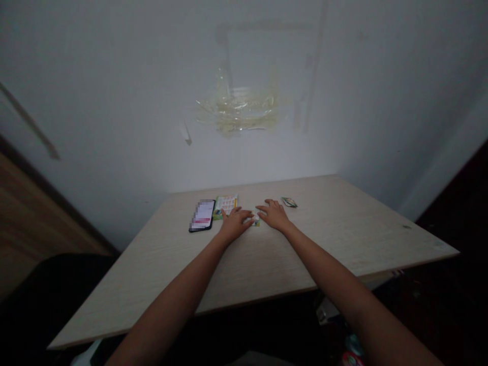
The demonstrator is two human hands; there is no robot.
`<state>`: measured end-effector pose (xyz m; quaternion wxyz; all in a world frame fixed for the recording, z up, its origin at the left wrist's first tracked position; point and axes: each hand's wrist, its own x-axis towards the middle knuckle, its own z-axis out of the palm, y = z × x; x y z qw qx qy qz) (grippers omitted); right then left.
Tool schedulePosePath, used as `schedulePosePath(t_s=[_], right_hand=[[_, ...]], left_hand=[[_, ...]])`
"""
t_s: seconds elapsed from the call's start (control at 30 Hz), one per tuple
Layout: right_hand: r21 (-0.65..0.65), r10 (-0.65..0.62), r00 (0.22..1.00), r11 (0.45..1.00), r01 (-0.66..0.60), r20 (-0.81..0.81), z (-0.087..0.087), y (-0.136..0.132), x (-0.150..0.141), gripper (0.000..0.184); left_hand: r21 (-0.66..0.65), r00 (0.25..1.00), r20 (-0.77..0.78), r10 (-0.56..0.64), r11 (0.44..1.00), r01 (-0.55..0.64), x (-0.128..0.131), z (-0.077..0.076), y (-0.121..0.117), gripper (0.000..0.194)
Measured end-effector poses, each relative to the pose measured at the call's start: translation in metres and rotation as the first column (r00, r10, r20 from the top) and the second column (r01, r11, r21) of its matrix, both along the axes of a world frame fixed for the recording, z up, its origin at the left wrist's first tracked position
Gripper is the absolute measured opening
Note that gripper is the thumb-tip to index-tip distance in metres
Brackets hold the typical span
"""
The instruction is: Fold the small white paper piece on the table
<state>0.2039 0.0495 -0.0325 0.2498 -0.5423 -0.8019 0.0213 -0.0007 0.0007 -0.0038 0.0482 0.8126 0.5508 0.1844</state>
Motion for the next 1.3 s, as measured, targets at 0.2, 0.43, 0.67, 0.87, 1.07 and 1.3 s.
schedulePosePath(t_s=[0.2,0.43,0.67,0.87,1.07,1.3], right_hand=[[0.022,0.061,0.996,0.998,-0.06,-0.064,-0.003,0.002,0.007,0.037],[0.048,0.069,0.982,0.997,-0.061,-0.177,-0.009,0.01,0.012,0.03],[0.055,0.076,0.979,0.996,-0.066,-0.19,-0.011,0.013,0.014,0.026],[0.046,0.081,0.979,0.996,-0.074,-0.189,-0.01,0.011,0.014,0.025],[0.053,0.092,0.981,0.995,-0.084,-0.17,-0.005,0.005,0.013,0.028],[0.081,0.128,0.973,0.99,-0.114,-0.192,-0.005,0.002,0.013,0.034]], left_hand=[[0.017,0.998,-0.041,0.047,0.999,-0.047,0.001,0.001,-0.002,0.04],[0.018,0.991,-0.071,0.116,0.993,-0.115,0.001,0.0,0.001,0.052],[0.013,0.995,-0.029,0.101,0.995,-0.1,0.0,-0.001,0.002,0.048],[-0.015,0.994,0.022,0.109,0.994,-0.109,0.001,0.001,0.001,0.047],[-0.018,0.987,0.121,0.107,0.994,-0.106,0.002,0.004,0.0,0.045],[0.082,0.972,0.219,0.08,0.992,-0.1,-0.001,0.004,0.003,0.04]])
